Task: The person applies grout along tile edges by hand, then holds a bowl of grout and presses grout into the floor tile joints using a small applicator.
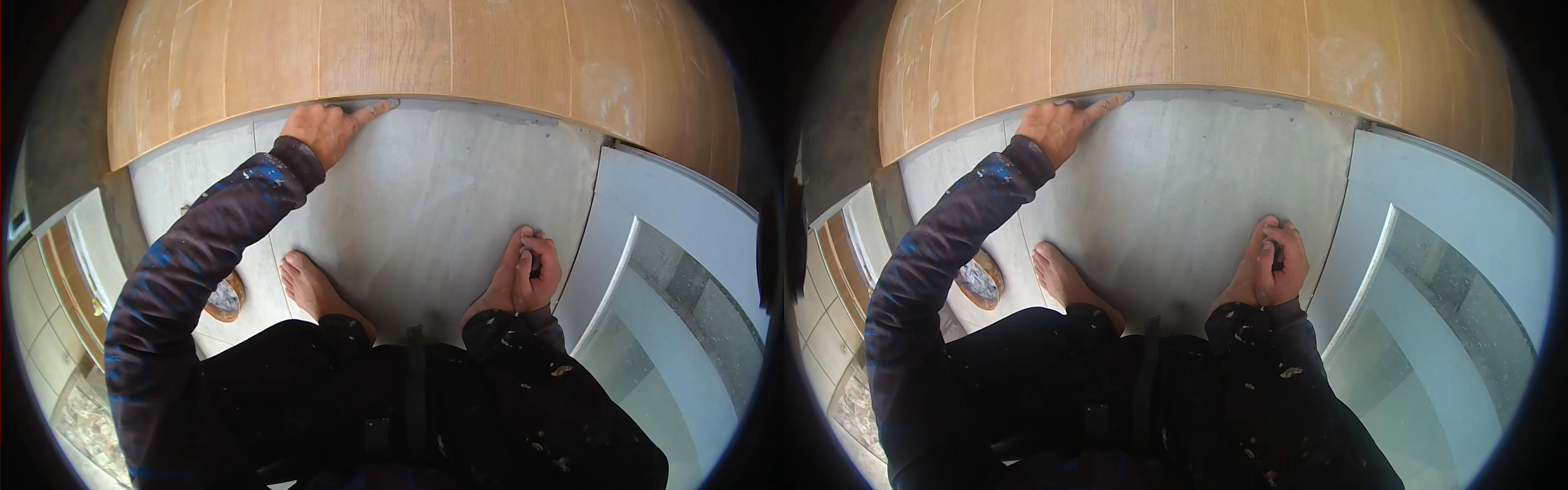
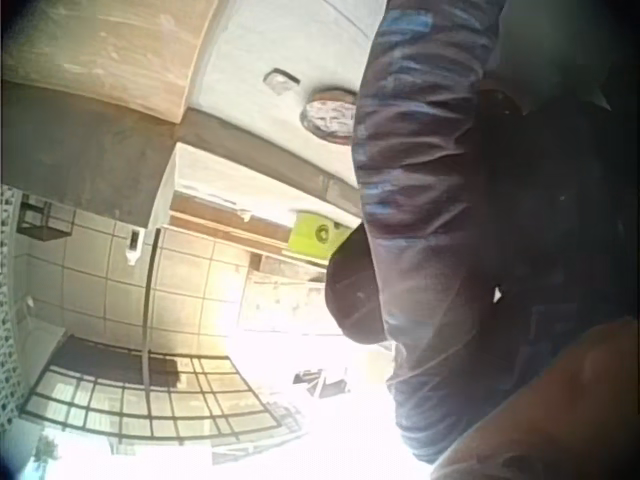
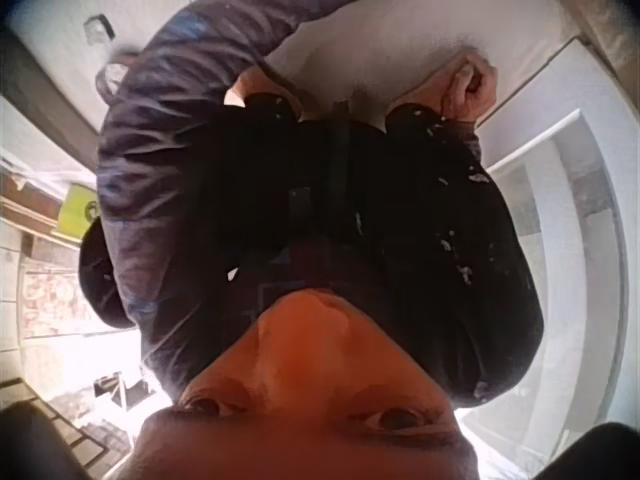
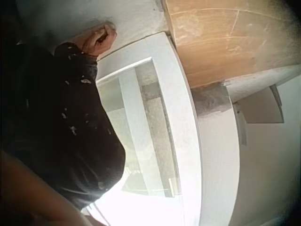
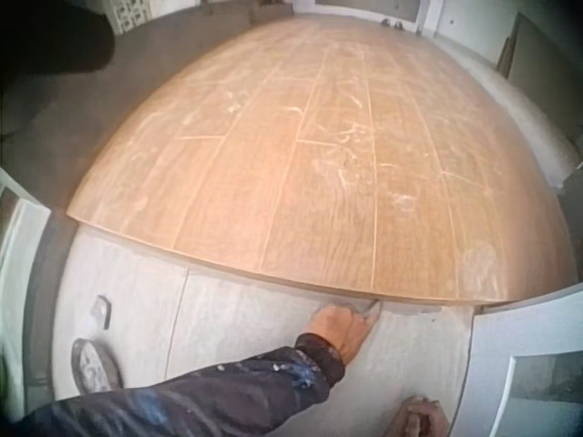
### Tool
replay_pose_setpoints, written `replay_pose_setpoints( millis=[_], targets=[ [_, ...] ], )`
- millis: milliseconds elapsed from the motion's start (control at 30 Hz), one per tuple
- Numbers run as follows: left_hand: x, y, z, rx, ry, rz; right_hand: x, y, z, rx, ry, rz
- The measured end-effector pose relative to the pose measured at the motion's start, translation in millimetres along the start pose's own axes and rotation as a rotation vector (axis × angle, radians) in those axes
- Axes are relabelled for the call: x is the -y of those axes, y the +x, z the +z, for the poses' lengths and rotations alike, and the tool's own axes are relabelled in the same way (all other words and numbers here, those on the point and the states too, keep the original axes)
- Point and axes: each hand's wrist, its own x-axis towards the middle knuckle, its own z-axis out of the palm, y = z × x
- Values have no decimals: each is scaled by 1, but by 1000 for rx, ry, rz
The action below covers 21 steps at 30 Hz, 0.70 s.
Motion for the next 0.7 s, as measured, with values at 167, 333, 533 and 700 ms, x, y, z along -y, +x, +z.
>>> replay_pose_setpoints(
  millis=[167,333,533,700],
  targets=[
    [-14,-35,45,30,-80,-123,-2,-23,26,26,-38,6],
    [-47,-43,60,-255,-306,-59,-1,-37,54,43,-51,-42],
    [-85,-8,46,-301,-347,23,14,-56,76,56,-53,-13],
    [-57,-11,56,-226,-324,21,27,-55,82,36,-72,-38]
  ],
)
